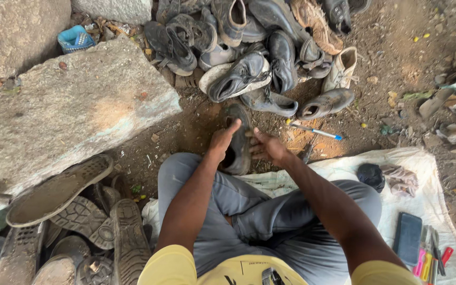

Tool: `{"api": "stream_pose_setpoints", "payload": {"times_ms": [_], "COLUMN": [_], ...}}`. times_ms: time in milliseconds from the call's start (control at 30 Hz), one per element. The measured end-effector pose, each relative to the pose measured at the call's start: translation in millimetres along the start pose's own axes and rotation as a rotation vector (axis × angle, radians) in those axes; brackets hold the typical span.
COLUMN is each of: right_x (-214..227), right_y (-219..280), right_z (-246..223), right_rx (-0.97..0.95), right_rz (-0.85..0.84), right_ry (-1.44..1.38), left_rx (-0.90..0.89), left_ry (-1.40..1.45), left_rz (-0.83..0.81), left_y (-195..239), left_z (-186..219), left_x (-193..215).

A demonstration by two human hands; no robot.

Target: The person sits on a sack and uses a knife to scrape and pry at the sole and upper of a worn shoe. They repeatedly pick up different shoes from a large pile, scrape them, and toss them aside before selecting another shoe to work on.

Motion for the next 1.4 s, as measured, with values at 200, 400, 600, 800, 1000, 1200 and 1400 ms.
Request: {"api": "stream_pose_setpoints", "payload": {"times_ms": [200, 400, 600, 800, 1000, 1200, 1400], "right_x": [47.3, 15.9, 151.1, 322.9, 404.0, 355.3, 389.0], "right_y": [-0.4, 26.9, 138.0, 206.1, 102.2, 171.1, 129.6], "right_z": [-27.9, -84.0, -178.4, -176.8, -86.8, -137.8, -89.9], "right_rx": [0.211, 0.502, 0.85, 1.166, 0.308, 1.146, 0.271], "right_rz": [0.307, -0.146, 0.768, 1.705, 1.378, 1.448, 1.409], "right_ry": [-0.269, -0.117, 0.175, 0.765, 0.614, 0.39, 0.473], "left_rx": [-0.37, -0.588, -0.472, -0.36, -0.362, -0.293, -0.304], "left_ry": [-0.157, -0.434, 0.196, 0.012, -0.136, -0.133, -0.181], "left_rz": [-0.235, -0.355, -0.124, -0.112, -0.106, -0.067, -0.059], "left_y": [49.2, 64.0, 26.0, 0.0, -15.8, -12.3, -6.3], "left_z": [63.3, 74.7, 70.0, 33.8, 32.5, 23.3, 35.3], "left_x": [-22.7, -33.8, 9.8, -17.6, -22.4, -18.6, -29.6]}}
Point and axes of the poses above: each hand's wrist, its own y-axis away from the middle knuckle, its own x-axis out of the back of the hand, z = x × y, the point moved 7 cm from there along -y, towards the middle knuckle, and after that the axes turned 5 degrees about x, right-handed, at the moved point
